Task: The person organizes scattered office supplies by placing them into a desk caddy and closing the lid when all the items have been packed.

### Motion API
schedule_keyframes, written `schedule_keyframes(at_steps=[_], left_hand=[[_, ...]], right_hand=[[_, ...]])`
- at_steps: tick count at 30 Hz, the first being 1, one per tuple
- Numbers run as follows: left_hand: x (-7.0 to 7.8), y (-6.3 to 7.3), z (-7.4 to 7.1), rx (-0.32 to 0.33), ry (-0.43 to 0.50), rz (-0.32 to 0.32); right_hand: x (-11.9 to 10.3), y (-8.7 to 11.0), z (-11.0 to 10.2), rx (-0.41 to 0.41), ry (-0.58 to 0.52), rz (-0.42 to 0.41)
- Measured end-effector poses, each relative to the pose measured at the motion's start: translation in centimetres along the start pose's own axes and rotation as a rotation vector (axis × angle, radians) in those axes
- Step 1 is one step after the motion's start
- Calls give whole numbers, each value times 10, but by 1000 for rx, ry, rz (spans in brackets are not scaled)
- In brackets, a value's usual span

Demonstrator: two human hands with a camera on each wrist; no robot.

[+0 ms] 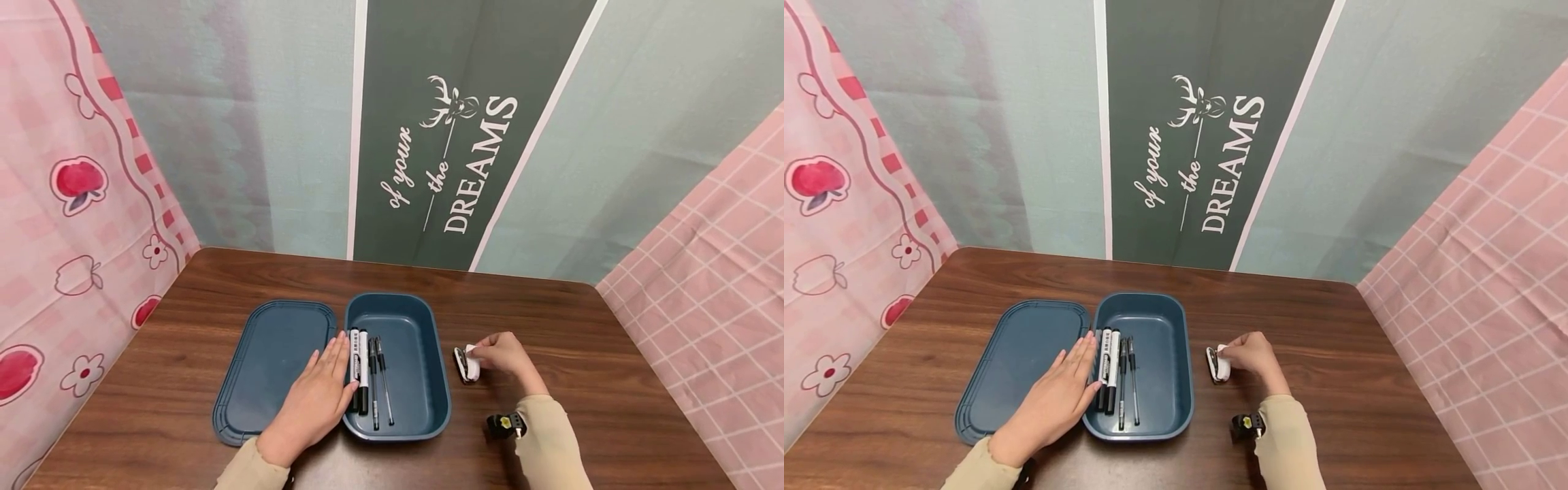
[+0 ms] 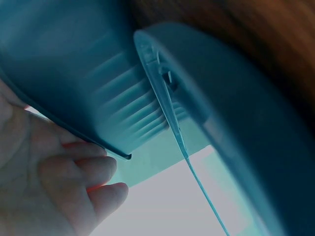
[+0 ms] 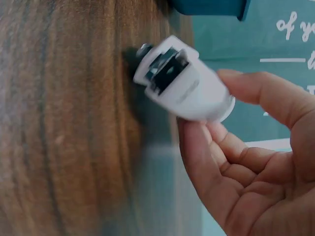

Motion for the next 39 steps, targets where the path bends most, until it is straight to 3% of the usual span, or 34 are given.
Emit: schedule_keyframes(at_steps=[6,12,17,21,30,34,39], left_hand=[[1,0,0,1,-2,5],[1,1,0,2,-12,9],[0,1,0,3,-10,5],[0,1,0,-2,-10,4],[0,1,0,-13,4,3],[0,1,-1,-6,-4,5],[0,0,0,-9,-3,6]], right_hand=[[18,-5,13,-119,-315,35],[27,-5,16,-210,-531,33],[20,-5,11,-278,-695,-8],[5,-5,4,-315,-761,-41],[-38,-7,-9,-325,-798,-59],[-64,-12,-8,-328,-683,-100],[-104,-22,-4,-241,-388,-167]])
Point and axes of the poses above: each hand's wrist, its own y-axis away from the middle knuckle, its own z-axis out of the palm, x = y × z, the point moved 9 cm from there along -y, towards the middle knuckle, and after that the axes turned 9 degrees about y, right-handed, at the moved point
